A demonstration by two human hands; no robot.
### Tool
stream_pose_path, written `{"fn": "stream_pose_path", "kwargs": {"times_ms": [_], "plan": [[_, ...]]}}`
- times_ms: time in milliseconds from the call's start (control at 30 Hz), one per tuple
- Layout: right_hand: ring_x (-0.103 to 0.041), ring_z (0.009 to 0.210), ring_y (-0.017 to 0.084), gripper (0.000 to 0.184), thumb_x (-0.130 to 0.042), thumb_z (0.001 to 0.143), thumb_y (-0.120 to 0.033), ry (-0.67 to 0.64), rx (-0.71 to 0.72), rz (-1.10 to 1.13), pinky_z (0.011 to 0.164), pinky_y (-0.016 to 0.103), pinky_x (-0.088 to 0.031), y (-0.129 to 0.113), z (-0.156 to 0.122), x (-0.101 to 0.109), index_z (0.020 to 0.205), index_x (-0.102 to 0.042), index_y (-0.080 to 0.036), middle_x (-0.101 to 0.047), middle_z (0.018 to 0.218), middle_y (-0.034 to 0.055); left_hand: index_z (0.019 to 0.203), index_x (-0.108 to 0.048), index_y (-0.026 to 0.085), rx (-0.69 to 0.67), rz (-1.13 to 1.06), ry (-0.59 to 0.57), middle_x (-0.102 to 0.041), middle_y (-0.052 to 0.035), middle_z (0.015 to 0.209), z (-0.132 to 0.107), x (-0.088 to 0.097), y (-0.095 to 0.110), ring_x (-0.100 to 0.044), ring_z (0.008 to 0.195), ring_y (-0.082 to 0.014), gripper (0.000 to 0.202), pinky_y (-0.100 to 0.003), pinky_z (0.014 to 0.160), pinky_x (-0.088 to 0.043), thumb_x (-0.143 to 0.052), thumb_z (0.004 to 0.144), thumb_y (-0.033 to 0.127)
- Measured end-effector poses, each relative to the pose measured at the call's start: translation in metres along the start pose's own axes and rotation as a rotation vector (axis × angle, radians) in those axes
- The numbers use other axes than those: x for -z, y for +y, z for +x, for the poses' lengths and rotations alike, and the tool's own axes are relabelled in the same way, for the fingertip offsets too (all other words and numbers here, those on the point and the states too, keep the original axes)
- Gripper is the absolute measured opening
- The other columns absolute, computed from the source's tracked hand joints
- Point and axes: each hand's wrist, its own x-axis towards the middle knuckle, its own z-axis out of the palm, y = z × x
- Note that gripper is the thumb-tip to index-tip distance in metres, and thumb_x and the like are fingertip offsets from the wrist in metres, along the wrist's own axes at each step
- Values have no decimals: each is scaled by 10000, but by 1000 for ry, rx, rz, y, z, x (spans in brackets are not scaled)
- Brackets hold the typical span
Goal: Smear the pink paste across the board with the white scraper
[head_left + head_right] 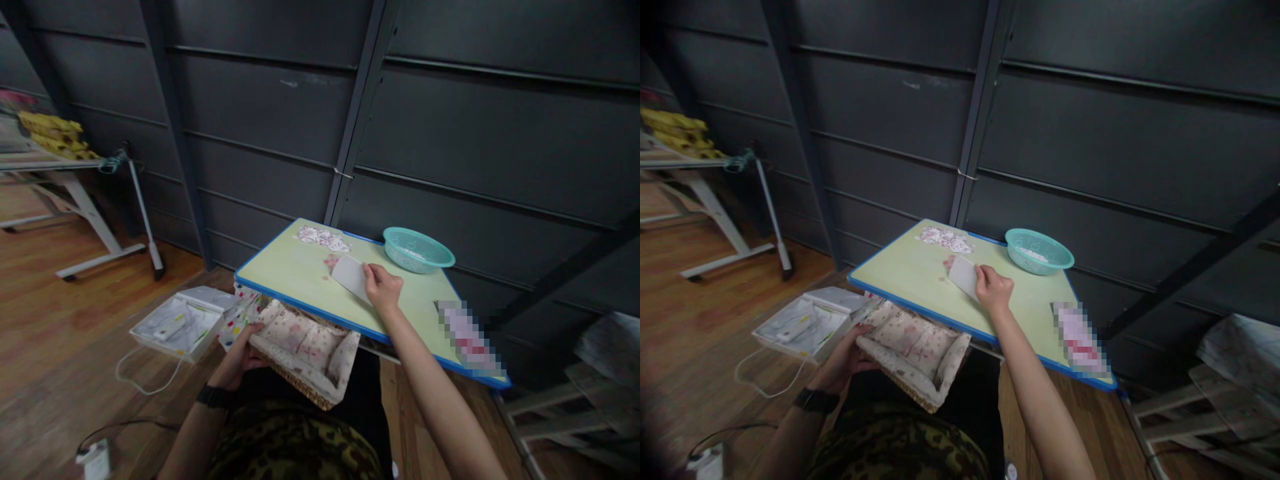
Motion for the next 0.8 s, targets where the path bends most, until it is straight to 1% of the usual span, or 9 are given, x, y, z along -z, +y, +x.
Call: {"fn": "stream_pose_path", "kwargs": {"times_ms": [167,300,400,467,600,667,800], "plan": [[-650,527,178,419,-502,1005,-463,86,32,-33,541,265,-369,2,0,-1,791,-738,-190,-729,653,88,1078,-639,184,-24,3,-17,-754,-58,802,2,2,1,-736,649,-242,223,-356,550,-637,-613,907,326],[-609,482,169,405,-506,984,-441,129,58,-102,507,260,-323,1,-1,0,737,-707,-191,-666,560,67,1044,-636,185,-18,22,-18,-740,-50,745,4,4,0,-716,604,-235,239,-348,550,-627,-647,878,357],[-585,468,162,397,-497,977,-430,115,76,-113,503,261,-313,-2,-2,2,723,-691,-194,-638,532,59,1033,-640,189,-13,12,-11,-743,-48,753,5,5,0,-712,595,-231,257,-346,551,-624,-679,847,362],[-588,480,166,392,-487,973,-428,75,77,-101,508,264,-322,-5,-2,5,731,-691,-197,-638,536,62,1022,-642,194,-13,7,-1,-740,-42,758,6,5,-1,-708,593,-229,257,-352,554,-627,-691,834,361],[-624,511,180,424,-465,976,-473,-8,53,-19,527,276,-375,-10,-4,8,747,-707,-211,-694,598,87,976,-647,209,-13,1,-4,-726,-38,749,6,7,-2,-711,612,-236,214,-349,550,-621,-691,835,365],[-638,519,186,459,-459,978,-517,-13,33,29,537,282,-401,-13,-3,8,743,-713,-216,-720,629,96,975,-651,211,-11,-2,-7,-728,-43,756,6,7,-2,-712,618,-241,204,-353,551,-621,-684,842,362],[-659,552,193,501,-455,980,-563,30,-52,62,559,286,-432,-13,0,5,774,-736,-203,-747,682,112,992,-644,204,-18,3,-3,-726,-42,758,5,7,-1,-717,626,-248,221,-370,560,-632,-686,842,360]]}}
